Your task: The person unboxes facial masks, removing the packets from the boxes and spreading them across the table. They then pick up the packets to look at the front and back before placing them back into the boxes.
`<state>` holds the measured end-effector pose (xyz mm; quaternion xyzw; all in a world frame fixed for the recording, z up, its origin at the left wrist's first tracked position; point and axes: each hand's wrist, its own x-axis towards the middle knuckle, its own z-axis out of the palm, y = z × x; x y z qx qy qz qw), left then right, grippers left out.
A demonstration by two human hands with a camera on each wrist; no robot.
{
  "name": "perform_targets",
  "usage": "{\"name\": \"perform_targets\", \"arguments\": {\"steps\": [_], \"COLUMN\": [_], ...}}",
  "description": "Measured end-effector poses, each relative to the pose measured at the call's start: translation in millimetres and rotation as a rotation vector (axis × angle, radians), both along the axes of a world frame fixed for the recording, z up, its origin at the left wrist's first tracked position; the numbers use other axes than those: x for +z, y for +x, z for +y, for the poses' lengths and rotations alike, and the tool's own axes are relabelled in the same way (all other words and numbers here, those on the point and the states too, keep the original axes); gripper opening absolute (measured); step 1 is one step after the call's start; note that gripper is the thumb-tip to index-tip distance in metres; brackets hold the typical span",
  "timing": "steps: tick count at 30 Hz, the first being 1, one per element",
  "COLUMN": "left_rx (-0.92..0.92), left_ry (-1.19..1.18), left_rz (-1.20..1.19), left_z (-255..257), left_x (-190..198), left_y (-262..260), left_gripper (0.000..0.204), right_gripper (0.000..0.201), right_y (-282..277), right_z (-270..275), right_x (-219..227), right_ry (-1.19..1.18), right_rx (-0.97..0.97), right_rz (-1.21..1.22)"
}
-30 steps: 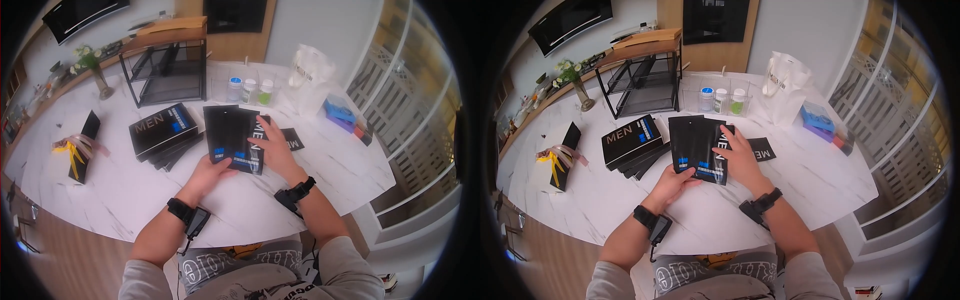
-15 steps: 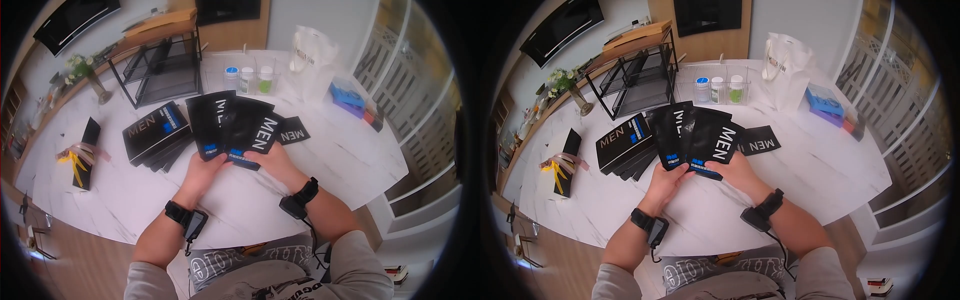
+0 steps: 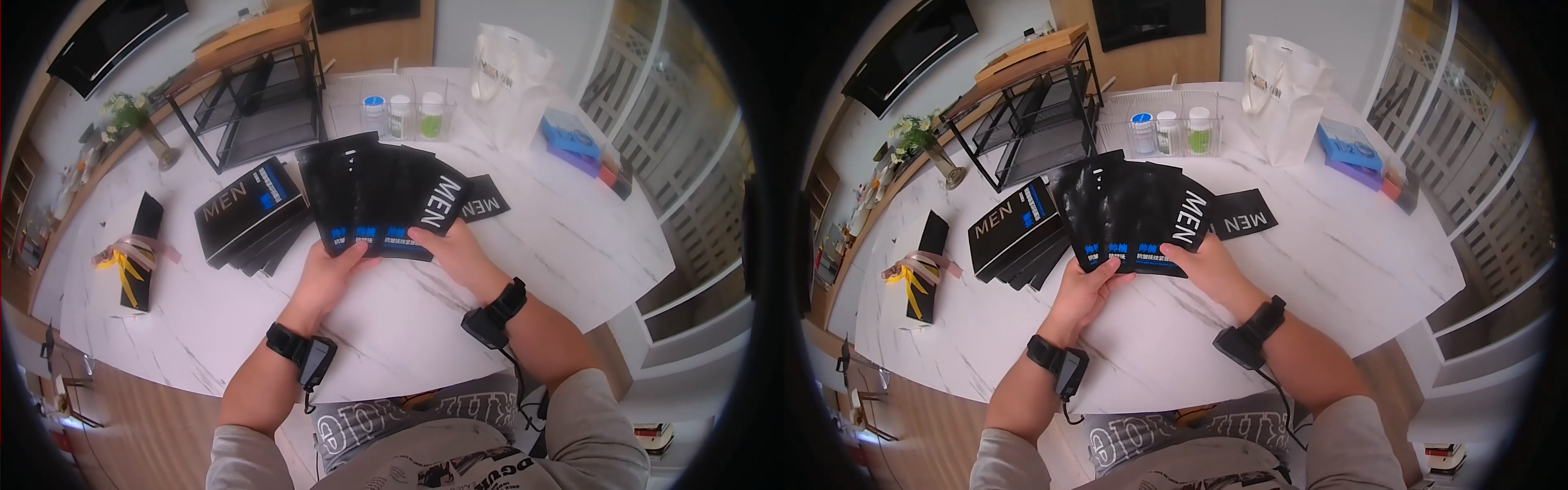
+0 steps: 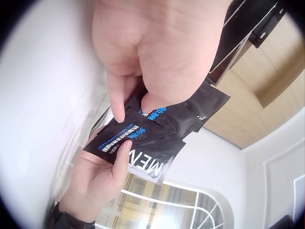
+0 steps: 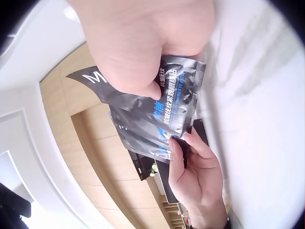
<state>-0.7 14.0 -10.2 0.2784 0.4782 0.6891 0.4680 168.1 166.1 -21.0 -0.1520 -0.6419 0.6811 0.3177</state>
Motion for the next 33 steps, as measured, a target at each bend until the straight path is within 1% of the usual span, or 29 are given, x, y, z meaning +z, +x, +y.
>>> {"name": "perform_targets", "arguments": {"steps": [7, 10, 13, 16, 19, 25, 28, 31, 33], "left_rx": [-0.004, 0.002, 0.009, 0.015, 0.025, 0.056, 0.058, 0.061, 0.064], "left_ry": [0.02, 0.01, -0.009, -0.028, -0.028, -0.003, 0.018, 0.013, 0.01], "left_rz": [-0.046, -0.041, -0.017, 0.016, 0.041, 0.02, 0.014, 0.016, 0.015], "left_z": [-1.0, -1.1, -1.7, -1.5, -1.6, -1.4, -1.1, -2.0, 0.3], "left_x": [3.3, 2.2, 3.5, 2.8, 1.0, 4.2, 2.7, 1.4, 3.8], "left_y": [1.4, 0.8, 1.3, 0.5, -0.6, 0.4, -0.4, 0.4, 0.1], "left_gripper": [0.022, 0.022, 0.022, 0.023, 0.023, 0.023, 0.023, 0.023, 0.023], "right_gripper": [0.027, 0.034, 0.027, 0.027, 0.027, 0.027, 0.027, 0.028, 0.028], "right_y": [-0.6, 0.1, -2.3, 0.4, 0.0, 0.1, -0.4, 2.1, -0.5], "right_z": [-2.2, -0.3, -0.8, 0.2, 1.7, -1.1, -2.1, 0.0, -0.8], "right_x": [-0.9, -2.4, -6.4, -4.0, -5.9, 2.5, 3.2, 1.7, -1.3], "right_ry": [-0.082, -0.114, -0.036, 0.083, 0.094, 0.081, 0.118, 0.053, 0.081], "right_rx": [0.018, 0.039, -0.029, -0.087, -0.113, -0.151, -0.153, -0.103, -0.124], "right_rz": [0.054, 0.003, 0.042, -0.037, -0.062, -0.028, 0.018, -0.071, -0.053]}}
